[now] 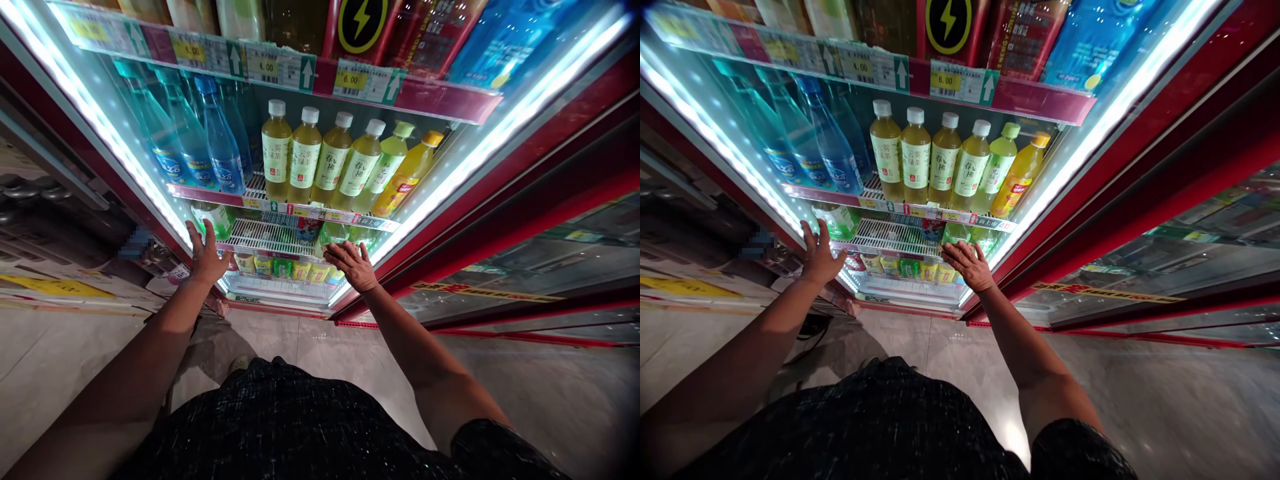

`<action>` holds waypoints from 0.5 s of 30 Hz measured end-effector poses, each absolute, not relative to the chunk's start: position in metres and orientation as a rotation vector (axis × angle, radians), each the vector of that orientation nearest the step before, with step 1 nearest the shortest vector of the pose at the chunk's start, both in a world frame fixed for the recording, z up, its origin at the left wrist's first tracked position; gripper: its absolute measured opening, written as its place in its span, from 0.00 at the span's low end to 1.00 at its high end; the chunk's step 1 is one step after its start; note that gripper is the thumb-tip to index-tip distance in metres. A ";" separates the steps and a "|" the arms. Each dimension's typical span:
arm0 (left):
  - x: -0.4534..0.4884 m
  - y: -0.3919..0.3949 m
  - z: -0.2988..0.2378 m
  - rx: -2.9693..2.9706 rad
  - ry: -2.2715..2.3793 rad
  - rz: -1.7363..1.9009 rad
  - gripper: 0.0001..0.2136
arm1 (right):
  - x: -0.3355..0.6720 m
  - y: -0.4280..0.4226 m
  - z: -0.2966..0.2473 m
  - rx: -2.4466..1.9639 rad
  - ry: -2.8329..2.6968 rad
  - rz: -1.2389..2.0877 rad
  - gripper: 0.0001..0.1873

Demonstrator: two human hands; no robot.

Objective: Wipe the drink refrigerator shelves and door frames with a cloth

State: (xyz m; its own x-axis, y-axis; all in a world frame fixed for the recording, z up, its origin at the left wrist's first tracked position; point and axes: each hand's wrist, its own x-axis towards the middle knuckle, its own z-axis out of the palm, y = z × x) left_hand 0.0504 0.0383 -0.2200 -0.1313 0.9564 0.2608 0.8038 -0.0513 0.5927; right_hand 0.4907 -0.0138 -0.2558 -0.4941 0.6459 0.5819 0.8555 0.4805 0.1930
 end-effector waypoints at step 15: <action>0.052 0.039 -0.223 1.908 2.015 0.946 0.52 | 0.524 -0.031 -0.265 -1.346 -2.158 -0.764 0.27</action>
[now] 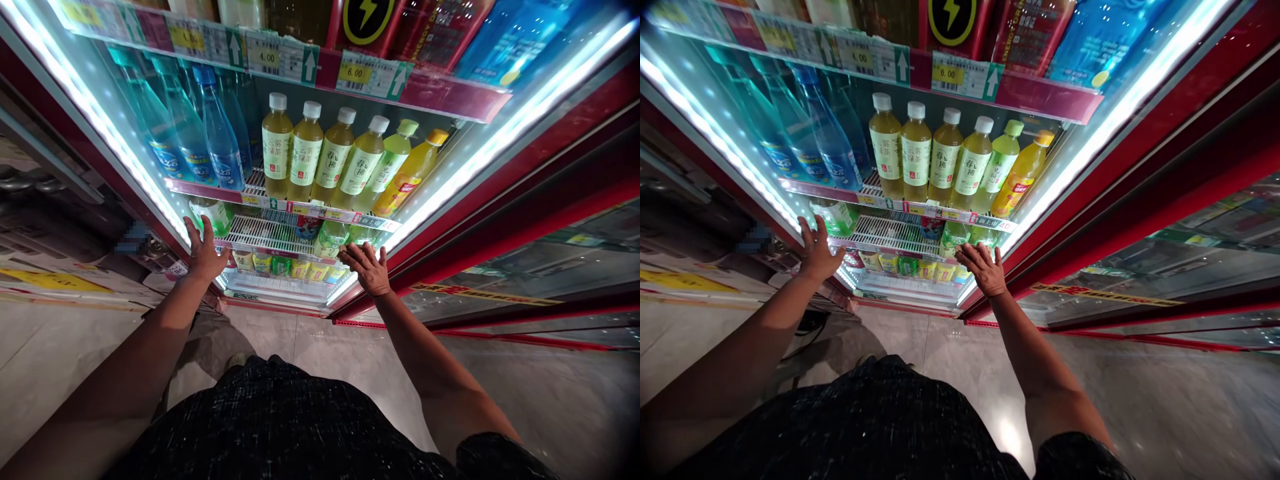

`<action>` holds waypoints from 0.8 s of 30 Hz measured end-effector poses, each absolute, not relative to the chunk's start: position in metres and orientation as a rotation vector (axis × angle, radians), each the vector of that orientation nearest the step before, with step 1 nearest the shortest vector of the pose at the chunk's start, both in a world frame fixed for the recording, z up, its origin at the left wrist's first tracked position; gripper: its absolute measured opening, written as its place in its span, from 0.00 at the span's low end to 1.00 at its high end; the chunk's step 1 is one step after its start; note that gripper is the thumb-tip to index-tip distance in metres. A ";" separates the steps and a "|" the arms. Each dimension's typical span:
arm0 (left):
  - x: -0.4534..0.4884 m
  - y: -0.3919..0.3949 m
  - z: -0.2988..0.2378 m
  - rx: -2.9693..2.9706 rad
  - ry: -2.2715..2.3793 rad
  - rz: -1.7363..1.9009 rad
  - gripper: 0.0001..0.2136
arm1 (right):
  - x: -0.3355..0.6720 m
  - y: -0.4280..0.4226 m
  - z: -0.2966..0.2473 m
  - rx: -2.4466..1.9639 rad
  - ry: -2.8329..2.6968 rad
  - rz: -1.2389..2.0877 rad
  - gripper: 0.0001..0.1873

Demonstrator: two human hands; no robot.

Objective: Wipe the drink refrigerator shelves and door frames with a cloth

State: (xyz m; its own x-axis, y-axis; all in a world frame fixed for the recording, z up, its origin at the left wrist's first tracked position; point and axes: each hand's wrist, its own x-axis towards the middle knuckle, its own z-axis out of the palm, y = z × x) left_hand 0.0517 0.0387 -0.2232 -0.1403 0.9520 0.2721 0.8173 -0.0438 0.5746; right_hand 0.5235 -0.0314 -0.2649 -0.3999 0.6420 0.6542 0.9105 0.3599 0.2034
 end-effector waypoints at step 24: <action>0.056 0.038 -0.223 1.887 1.988 0.991 0.54 | 0.576 -0.041 -0.283 -1.505 -2.028 -0.746 0.34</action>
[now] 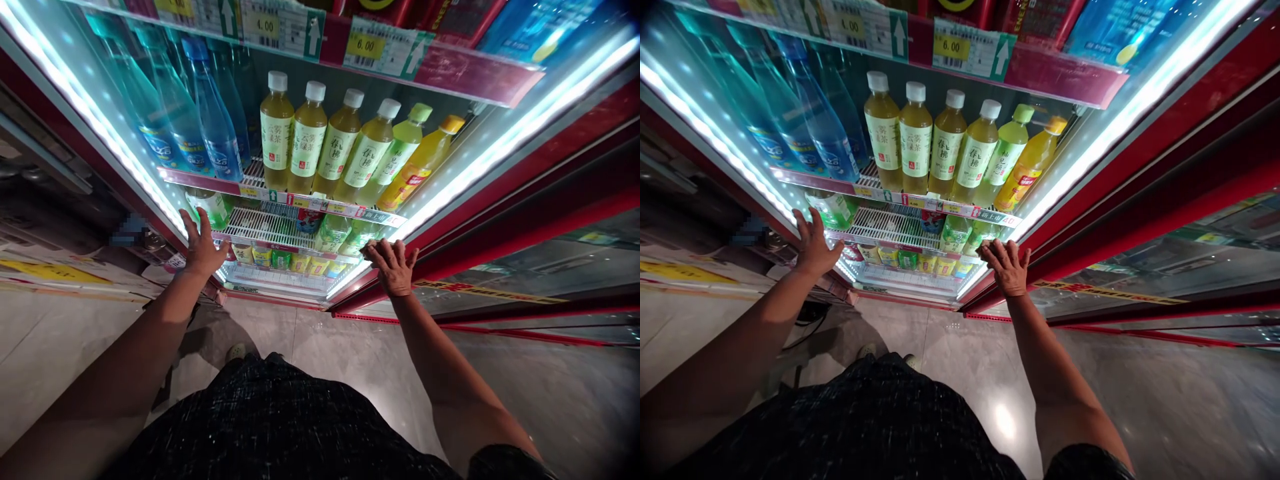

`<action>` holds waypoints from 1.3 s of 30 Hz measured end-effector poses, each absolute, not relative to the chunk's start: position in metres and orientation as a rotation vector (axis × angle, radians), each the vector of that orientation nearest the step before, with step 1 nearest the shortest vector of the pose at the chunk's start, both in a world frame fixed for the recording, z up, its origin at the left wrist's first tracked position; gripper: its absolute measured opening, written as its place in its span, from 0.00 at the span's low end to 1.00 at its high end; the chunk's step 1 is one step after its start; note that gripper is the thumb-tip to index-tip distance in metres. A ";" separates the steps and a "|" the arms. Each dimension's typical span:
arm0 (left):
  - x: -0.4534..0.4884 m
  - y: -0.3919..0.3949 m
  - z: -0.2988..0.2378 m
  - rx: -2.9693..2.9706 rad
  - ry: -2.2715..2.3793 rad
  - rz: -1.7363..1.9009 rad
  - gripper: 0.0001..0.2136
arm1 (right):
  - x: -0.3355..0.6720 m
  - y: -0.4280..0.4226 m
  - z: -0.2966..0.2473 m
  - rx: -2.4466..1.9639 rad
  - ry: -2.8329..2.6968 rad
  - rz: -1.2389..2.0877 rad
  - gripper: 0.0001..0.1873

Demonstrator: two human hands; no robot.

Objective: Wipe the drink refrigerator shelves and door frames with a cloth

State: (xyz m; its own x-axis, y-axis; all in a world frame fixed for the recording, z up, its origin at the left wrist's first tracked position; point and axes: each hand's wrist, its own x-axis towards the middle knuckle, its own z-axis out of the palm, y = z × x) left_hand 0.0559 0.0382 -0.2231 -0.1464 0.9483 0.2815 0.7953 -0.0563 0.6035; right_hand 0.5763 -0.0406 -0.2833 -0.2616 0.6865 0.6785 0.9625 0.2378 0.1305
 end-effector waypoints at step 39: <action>0.061 0.027 -0.194 1.810 1.975 0.807 0.58 | 0.492 -0.024 -0.297 -1.315 -2.046 -0.753 0.36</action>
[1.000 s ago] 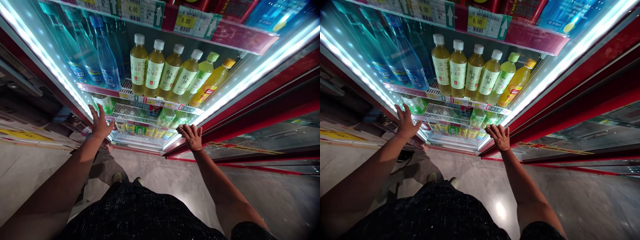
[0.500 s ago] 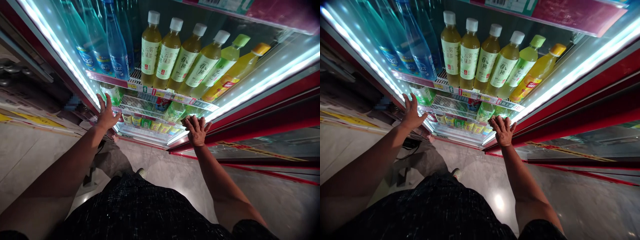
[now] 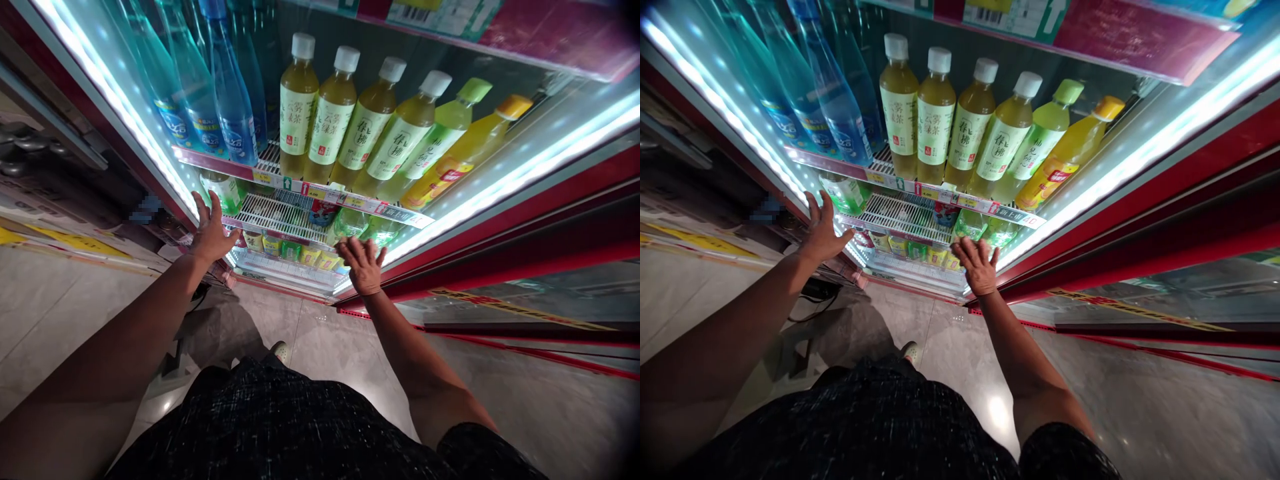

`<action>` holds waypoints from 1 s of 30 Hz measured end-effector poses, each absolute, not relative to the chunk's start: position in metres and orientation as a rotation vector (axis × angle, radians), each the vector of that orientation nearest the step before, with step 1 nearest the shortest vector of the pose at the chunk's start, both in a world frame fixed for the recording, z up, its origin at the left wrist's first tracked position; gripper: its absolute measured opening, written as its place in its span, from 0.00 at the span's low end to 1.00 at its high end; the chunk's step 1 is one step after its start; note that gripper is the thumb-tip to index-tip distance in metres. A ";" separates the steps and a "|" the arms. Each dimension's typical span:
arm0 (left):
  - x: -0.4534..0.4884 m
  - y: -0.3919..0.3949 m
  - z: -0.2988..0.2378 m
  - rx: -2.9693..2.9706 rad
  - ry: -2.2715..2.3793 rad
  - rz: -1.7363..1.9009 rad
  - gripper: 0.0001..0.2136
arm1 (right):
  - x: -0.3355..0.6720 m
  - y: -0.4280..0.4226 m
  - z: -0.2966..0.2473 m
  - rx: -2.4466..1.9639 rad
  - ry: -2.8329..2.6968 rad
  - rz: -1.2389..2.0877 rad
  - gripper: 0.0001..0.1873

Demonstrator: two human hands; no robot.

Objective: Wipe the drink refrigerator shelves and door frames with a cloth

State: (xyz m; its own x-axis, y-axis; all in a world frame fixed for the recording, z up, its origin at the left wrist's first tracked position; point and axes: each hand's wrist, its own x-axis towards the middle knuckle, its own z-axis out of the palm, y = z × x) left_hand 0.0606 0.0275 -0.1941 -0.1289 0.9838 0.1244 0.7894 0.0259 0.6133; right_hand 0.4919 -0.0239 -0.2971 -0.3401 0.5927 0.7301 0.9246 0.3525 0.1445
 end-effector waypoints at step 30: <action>0.058 0.028 -0.199 1.822 1.913 0.904 0.57 | 0.457 -0.012 -0.261 -1.010 -2.323 -0.764 0.26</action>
